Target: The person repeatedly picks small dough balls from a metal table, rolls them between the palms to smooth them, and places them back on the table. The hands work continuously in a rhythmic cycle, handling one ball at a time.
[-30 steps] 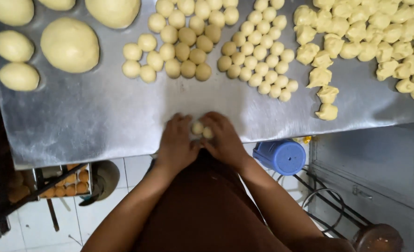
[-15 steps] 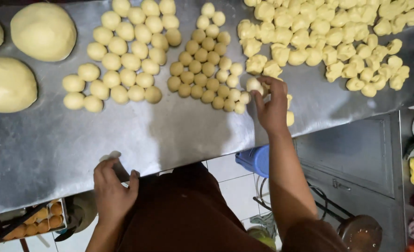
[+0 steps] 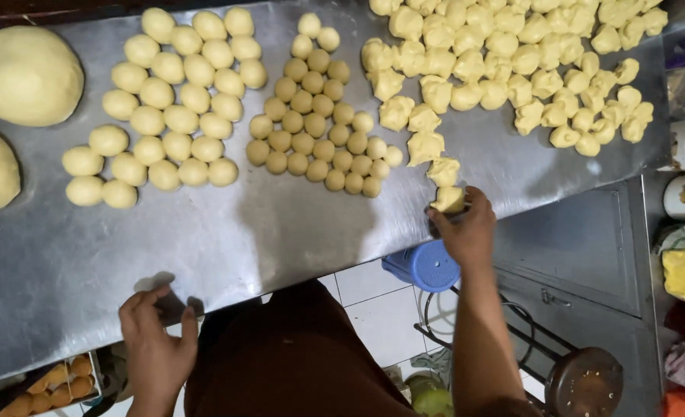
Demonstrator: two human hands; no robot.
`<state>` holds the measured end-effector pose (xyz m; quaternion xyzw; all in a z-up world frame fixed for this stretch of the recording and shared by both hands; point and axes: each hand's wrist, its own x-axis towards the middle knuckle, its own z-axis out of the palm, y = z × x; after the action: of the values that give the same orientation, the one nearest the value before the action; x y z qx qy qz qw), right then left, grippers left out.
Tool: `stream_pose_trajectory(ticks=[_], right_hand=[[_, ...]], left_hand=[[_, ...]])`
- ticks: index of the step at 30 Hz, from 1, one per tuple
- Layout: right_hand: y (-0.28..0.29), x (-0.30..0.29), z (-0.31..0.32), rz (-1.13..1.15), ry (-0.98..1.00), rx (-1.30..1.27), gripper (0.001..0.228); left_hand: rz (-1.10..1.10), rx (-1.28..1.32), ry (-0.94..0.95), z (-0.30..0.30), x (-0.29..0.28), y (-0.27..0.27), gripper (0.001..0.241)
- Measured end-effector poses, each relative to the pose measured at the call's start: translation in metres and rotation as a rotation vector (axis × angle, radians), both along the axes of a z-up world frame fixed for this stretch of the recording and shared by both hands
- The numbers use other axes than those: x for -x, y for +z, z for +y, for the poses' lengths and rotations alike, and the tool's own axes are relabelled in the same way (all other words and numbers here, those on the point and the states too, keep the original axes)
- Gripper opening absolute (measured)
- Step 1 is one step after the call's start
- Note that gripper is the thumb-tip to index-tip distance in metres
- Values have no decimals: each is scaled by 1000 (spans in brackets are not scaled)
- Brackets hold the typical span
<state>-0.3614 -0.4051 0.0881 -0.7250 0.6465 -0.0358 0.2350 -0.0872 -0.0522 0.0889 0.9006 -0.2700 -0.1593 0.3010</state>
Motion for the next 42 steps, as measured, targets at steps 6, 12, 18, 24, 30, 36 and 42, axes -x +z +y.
stream_pose_trajectory(ticks=[6,12,18,24,30,36,42], right_hand=[[-8,-28,60,-363,-78,402,29],[30,-76,175,-538,446,365,23],[54,-95,207,-608,358,-608,22],[68,-108,230,-739,659,-441,21],[92,-151,249,-485,559,-439,16],[24,-146,234,-505,643,-241,21],[-11,-91,158,-476,444,-180,14]], left_hand=[[14,207,-284,-51,8,8,32],[455,361,-635,-79,28,34,50],[782,-193,-759,-54,-5,51,27],[1293,-4,-524,-21,-6,20,41],[1147,-67,-120,-21,11,28,22],[1021,103,-147,-21,4,10,25],[390,267,-251,-18,8,-52,19]])
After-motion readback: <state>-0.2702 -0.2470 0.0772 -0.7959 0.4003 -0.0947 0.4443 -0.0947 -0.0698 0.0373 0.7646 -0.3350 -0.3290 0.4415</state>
